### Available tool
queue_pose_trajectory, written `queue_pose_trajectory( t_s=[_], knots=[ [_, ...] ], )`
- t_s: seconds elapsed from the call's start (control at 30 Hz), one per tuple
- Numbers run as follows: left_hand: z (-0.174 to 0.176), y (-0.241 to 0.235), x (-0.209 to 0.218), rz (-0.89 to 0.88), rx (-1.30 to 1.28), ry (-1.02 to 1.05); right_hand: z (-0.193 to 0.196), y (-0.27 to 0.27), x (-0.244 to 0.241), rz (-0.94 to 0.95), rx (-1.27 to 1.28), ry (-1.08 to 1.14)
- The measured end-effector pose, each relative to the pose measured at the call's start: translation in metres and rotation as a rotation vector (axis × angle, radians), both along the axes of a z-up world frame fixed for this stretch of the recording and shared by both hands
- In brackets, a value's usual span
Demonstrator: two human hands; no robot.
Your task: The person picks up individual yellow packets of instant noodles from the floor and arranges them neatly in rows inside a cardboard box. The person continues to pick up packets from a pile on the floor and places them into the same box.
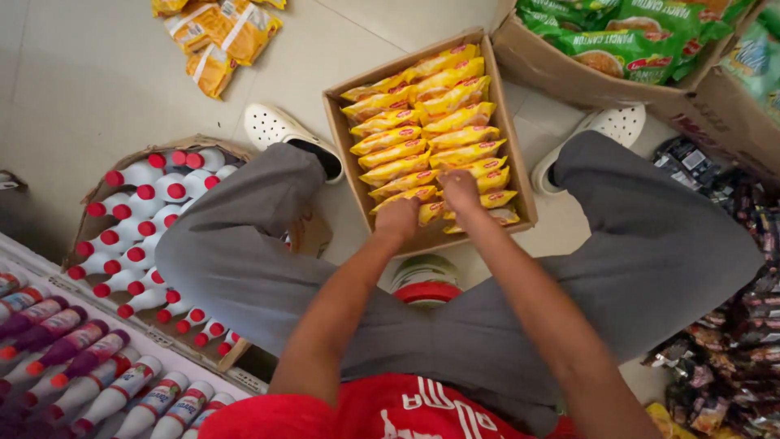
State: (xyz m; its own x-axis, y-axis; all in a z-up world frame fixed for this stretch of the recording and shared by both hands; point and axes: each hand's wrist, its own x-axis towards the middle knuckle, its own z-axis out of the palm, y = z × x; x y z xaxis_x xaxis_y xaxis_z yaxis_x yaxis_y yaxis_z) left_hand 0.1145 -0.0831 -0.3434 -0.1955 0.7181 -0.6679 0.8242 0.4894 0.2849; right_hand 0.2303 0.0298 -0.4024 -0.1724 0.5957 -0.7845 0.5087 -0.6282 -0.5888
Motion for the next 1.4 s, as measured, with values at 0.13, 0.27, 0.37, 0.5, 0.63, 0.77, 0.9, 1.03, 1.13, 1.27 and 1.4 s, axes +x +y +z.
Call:
queue_pose_trajectory(
  t_s=[0.13, 0.27, 0.37, 0.5, 0.63, 0.77, 0.9, 1.03, 1.13, 1.27, 1.4],
  knots=[
    [-0.047, -0.018, 0.013, 0.024, -0.050, 0.033, -0.046, -0.028, 0.024, 0.120, -0.020, 0.042],
    [-0.056, -0.029, 0.014, 0.028, -0.024, 0.040, -0.045, -0.030, 0.032, 0.340, 0.436, -0.082],
    [-0.059, -0.038, 0.011, 0.094, 0.051, 0.032, -0.027, -0.031, 0.028, 0.457, 0.397, -0.188],
    [-0.061, -0.039, 0.015, 0.128, 0.080, 0.038, -0.053, -0.045, 0.041, 0.728, 0.222, -0.268],
    [-0.073, -0.037, 0.016, 0.041, 0.084, 0.138, -0.037, -0.047, 0.035, 0.917, 0.154, -0.278],
    [-0.087, -0.044, 0.017, -0.048, 0.065, 0.246, -0.035, -0.047, 0.032, 0.876, 0.131, -0.195],
    [-0.079, -0.042, 0.015, -0.067, 0.120, 0.281, -0.022, -0.041, 0.027, 0.920, 0.111, -0.191],
    [-0.085, -0.044, 0.012, -0.076, 0.085, 0.306, -0.040, -0.045, 0.030, 0.914, 0.105, -0.148],
    [-0.094, -0.045, 0.011, -0.079, 0.128, 0.318, -0.046, -0.043, 0.028, 0.910, 0.168, -0.144],
    [-0.087, -0.042, 0.010, -0.108, 0.089, 0.315, -0.032, -0.042, 0.022, 0.885, 0.096, -0.164],
    [-0.076, -0.036, 0.006, -0.111, 0.005, 0.285, -0.034, -0.041, 0.022, 0.867, 0.125, -0.178]
  ],
)
